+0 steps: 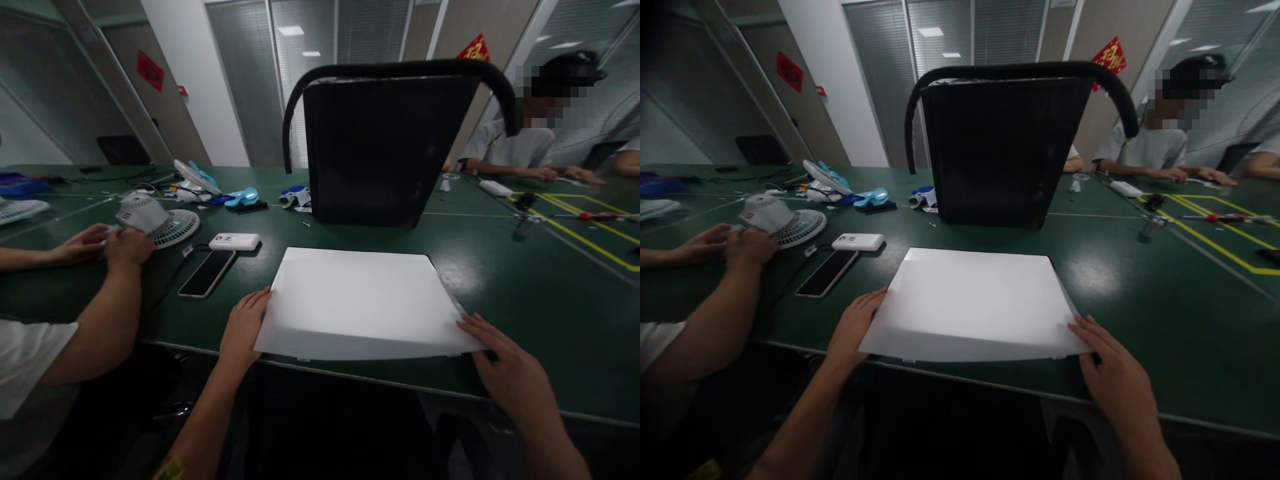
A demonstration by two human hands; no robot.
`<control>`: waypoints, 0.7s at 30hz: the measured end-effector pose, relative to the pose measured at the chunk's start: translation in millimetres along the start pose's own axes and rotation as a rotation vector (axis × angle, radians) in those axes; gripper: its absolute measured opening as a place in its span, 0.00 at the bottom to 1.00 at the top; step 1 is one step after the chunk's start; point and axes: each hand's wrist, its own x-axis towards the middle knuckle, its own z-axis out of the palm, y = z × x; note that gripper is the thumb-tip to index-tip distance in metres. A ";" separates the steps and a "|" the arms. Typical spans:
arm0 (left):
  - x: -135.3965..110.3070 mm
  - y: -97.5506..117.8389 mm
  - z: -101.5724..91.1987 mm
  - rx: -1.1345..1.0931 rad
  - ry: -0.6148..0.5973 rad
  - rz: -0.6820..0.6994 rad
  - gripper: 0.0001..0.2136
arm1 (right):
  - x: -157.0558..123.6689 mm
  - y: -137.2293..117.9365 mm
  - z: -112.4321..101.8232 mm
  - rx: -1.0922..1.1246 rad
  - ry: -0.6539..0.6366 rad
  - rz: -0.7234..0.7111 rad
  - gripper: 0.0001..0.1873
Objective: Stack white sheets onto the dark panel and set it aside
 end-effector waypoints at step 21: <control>-9.9 21.5 -13.0 -0.304 0.266 -0.014 0.25 | 5.8 0.7 1.5 0.047 -0.088 0.045 0.33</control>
